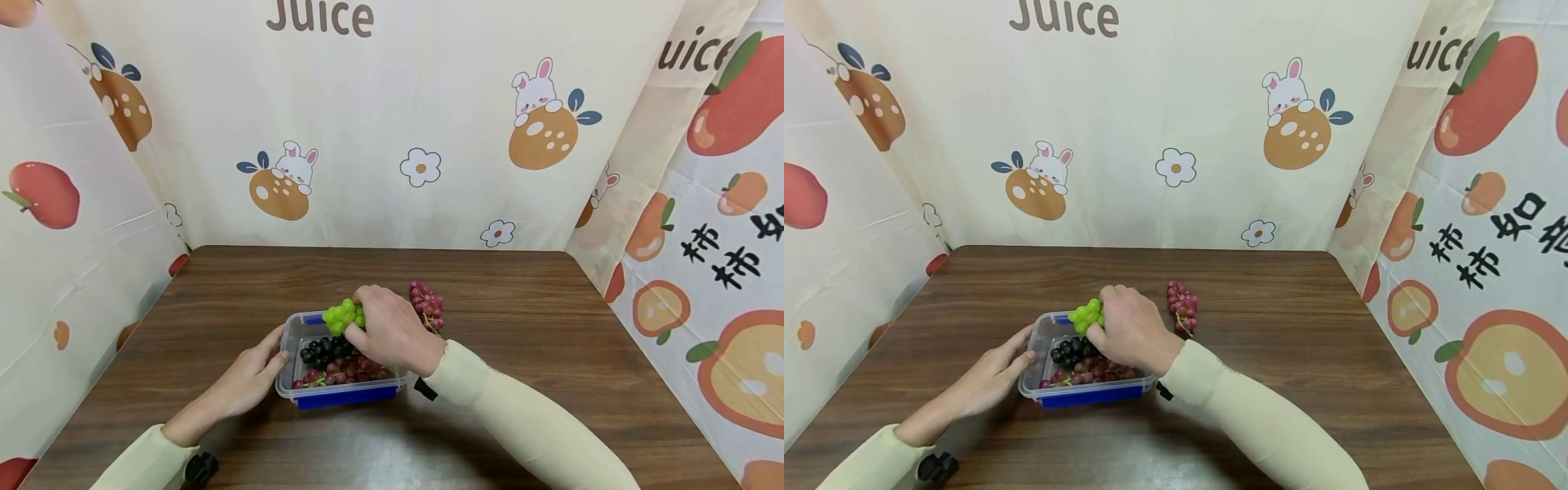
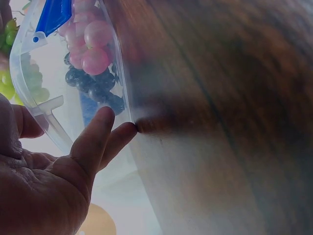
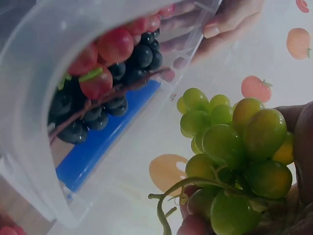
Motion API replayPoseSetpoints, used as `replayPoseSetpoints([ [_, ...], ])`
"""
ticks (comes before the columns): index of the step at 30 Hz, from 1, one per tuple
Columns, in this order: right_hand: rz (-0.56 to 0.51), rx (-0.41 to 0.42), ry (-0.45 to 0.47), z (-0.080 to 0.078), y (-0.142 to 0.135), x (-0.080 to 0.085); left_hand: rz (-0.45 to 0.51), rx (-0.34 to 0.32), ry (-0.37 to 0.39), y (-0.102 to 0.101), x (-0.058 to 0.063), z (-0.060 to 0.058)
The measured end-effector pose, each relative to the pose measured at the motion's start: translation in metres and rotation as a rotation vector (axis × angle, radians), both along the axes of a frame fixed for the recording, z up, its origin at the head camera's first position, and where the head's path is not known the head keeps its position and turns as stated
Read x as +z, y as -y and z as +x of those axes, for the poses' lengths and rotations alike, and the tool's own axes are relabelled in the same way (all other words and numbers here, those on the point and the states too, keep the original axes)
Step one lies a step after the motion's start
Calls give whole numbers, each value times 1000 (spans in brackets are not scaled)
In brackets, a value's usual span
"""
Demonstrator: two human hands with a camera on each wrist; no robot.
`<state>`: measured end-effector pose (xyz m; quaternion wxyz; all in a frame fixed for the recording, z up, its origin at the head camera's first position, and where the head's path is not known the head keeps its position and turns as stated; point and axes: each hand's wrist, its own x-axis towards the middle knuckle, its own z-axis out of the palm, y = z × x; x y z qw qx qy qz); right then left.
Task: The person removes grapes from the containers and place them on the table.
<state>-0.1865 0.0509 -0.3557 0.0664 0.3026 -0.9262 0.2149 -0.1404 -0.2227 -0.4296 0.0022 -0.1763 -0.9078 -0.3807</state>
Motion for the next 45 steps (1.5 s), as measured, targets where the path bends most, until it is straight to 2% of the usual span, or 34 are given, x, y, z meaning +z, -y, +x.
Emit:
replayPoseSetpoints([
  [5, -44, -36, -9, -2, -5, 4, 7, 0, 6, 0, 0, 0],
  [15, -107, -85, -89, -10, -16, 7, 4, 6, 10, -1, 1, 1],
  [32, -187, -220, -121, -25, -36, 13, -6, 11, 1, 0, 1, 1],
  [40, -210, -268, -175, -31, -44, 12, -5, 13, -8, -1, 1, 1],
  [45, -216, -294, -159, -35, -51, 12, 2, 8, -9, -2, 1, 0],
])
